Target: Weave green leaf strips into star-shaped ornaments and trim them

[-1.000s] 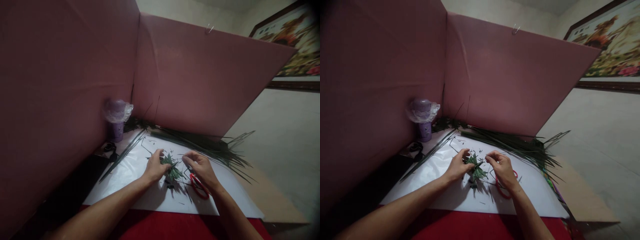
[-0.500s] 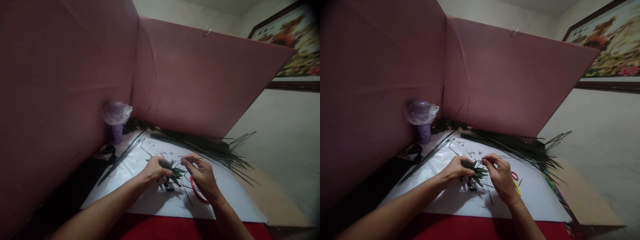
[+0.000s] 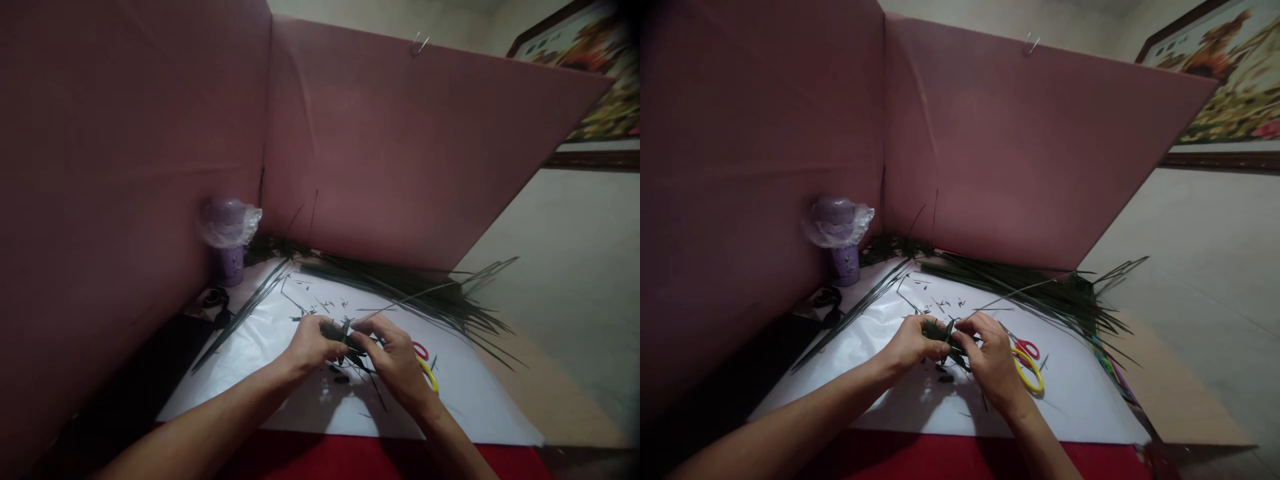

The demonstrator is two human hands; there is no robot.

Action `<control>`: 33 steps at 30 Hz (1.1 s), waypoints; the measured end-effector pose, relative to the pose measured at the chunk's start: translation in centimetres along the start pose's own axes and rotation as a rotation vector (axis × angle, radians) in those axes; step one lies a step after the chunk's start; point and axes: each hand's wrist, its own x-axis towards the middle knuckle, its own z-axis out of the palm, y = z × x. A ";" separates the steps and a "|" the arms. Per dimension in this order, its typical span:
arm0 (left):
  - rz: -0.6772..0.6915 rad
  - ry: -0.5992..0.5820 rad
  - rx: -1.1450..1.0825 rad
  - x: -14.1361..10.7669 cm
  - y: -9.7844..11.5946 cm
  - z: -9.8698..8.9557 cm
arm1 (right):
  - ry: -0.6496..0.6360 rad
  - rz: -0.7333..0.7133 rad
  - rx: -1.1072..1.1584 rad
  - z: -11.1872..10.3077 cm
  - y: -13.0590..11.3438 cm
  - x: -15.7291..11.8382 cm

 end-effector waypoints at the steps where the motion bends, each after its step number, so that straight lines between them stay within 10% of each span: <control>1: -0.002 -0.005 0.007 0.0 0.1 0.0 | -0.002 -0.009 -0.012 0.1 0.1 -0.1; 19: -0.120 0.082 -0.093 -0.5 0.2 0.6 | 0.128 -0.284 -0.058 0.9 0.9 -0.9; 33: -0.125 0.099 -0.098 -0.5 0.4 0.7 | -0.056 -0.269 -0.109 0.4 0.8 -1.1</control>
